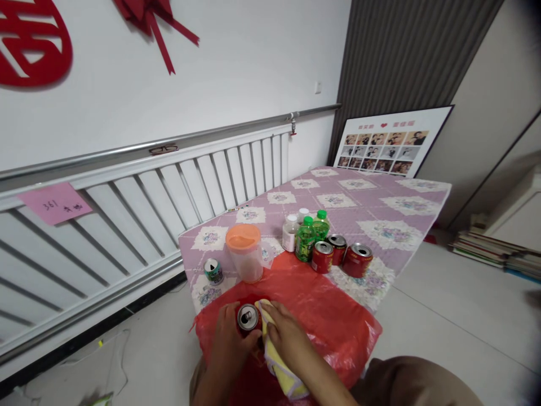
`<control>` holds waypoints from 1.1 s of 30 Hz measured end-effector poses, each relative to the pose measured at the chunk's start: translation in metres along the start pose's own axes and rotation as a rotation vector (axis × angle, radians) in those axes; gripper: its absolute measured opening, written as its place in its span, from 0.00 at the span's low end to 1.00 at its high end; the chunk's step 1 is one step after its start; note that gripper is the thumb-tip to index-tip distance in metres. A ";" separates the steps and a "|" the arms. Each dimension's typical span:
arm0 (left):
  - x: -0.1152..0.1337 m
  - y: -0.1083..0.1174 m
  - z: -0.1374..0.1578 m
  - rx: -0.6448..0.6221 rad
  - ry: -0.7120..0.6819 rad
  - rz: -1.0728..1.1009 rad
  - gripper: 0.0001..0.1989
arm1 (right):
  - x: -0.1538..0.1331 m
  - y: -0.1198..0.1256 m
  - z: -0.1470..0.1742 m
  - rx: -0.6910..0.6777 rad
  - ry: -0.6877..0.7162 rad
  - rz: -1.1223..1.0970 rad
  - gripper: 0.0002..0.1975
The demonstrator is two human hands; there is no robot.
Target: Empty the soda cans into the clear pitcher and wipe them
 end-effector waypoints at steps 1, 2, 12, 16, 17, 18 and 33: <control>0.003 -0.001 0.000 -0.002 -0.004 0.001 0.25 | -0.002 0.002 0.000 0.008 0.014 0.000 0.28; 0.004 -0.002 0.000 -0.008 -0.009 0.011 0.22 | -0.004 0.003 0.000 0.016 0.031 -0.001 0.28; 0.005 0.007 -0.011 -0.112 -0.060 0.218 0.23 | 0.007 -0.012 -0.006 -0.027 0.030 -0.015 0.30; 0.002 0.013 -0.014 -0.226 -0.051 0.322 0.29 | 0.007 -0.012 -0.005 -0.051 0.051 -0.019 0.30; 0.000 0.014 -0.015 -0.254 -0.049 0.338 0.31 | 0.005 -0.010 -0.005 -0.053 0.058 -0.023 0.29; -0.003 0.014 -0.016 -0.279 -0.052 0.353 0.32 | 0.003 -0.008 -0.006 -0.052 0.064 -0.030 0.29; -0.001 0.022 -0.027 -0.475 -0.109 0.304 0.38 | 0.007 -0.012 -0.007 -0.050 0.028 -0.053 0.29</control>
Point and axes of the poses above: each hand's wrist, its own z-axis away from the middle knuckle, its own y-axis out of the back of the hand, x = y × z, the point moved 4 cm from there along -z, towards the middle knuckle, and after that the axes turned 15 degrees about -y, right-handed, at the moved point
